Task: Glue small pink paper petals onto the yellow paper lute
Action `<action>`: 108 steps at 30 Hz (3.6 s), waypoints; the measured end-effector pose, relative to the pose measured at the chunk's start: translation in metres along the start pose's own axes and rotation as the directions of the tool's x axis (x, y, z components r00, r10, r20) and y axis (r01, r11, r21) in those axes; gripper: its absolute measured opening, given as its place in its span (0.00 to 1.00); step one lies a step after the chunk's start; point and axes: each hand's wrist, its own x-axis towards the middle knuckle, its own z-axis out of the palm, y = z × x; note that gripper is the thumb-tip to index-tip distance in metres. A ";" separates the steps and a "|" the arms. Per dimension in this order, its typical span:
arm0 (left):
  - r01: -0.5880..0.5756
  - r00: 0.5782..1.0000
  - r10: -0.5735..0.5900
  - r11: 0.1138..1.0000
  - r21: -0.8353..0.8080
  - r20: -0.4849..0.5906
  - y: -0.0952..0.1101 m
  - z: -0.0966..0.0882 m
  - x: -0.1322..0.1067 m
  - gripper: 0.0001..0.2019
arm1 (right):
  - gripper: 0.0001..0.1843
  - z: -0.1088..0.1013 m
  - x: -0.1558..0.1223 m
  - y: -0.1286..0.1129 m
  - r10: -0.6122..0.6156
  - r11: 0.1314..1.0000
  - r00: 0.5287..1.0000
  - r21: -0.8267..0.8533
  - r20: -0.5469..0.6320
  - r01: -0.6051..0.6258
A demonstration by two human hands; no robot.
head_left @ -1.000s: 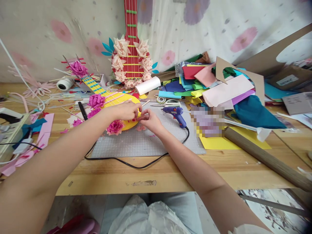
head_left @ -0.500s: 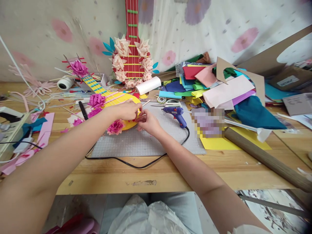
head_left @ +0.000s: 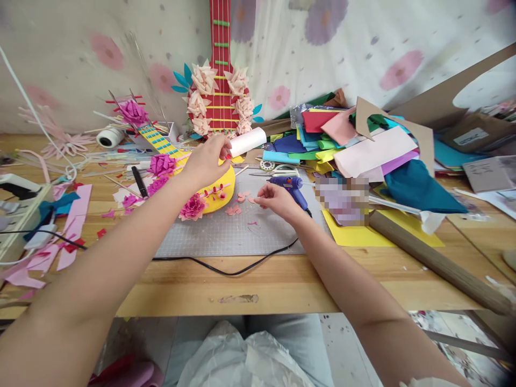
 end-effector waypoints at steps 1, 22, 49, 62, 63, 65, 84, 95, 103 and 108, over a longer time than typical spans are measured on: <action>0.016 0.997 -0.020 0.998 -0.055 -0.075 0.004 0.003 -0.002 0.13 | 0.11 -0.005 0.000 0.005 -0.004 1.000 1.000 -0.004 0.003 0.004; 0.251 0.964 -0.253 0.791 -0.557 0.075 0.031 0.116 -0.093 0.11 | 0.11 0.013 -0.007 0.018 -0.367 0.661 0.930 -0.697 0.025 0.280; 0.374 0.878 -0.475 0.600 -0.707 0.061 0.003 0.118 -0.065 0.12 | 0.11 0.012 -0.001 0.026 -0.307 0.819 0.938 -0.547 -0.159 0.175; 0.341 0.911 -0.398 0.576 -0.743 0.110 0.018 0.128 -0.071 0.13 | 0.12 0.012 -0.001 0.030 -0.299 0.938 0.916 -0.258 -0.269 0.230; 0.346 0.906 -0.408 0.554 -0.757 0.115 0.020 0.127 -0.070 0.12 | 0.12 0.012 -0.001 0.030 -0.307 0.939 0.912 -0.243 -0.271 0.244; 0.366 0.888 -0.436 0.480 -0.797 0.146 0.023 0.124 -0.069 0.10 | 0.11 0.013 -0.003 0.028 -0.336 0.930 0.902 -0.243 -0.269 0.274; 0.510 0.732 -0.518 -0.014 -0.860 0.442 0.040 0.105 -0.073 0.08 | 0.11 0.006 -0.023 0.011 -0.508 0.691 0.860 -0.569 0.058 0.446; 0.481 0.733 -0.601 0.125 -0.868 0.320 0.031 0.110 -0.072 0.06 | 0.20 -0.105 -0.035 0.010 -0.030 0.810 0.978 -0.578 -0.209 -0.098; 0.508 0.718 -0.612 0.133 -0.851 0.332 0.032 0.111 -0.072 0.05 | 0.21 -0.064 -0.004 0.041 -0.052 0.890 0.939 -0.442 -0.341 -0.111; 0.510 0.716 -0.626 0.164 -0.845 0.310 0.030 0.108 -0.072 0.05 | 0.24 -0.052 -0.013 0.027 -0.028 0.987 0.965 -0.161 -0.261 -0.015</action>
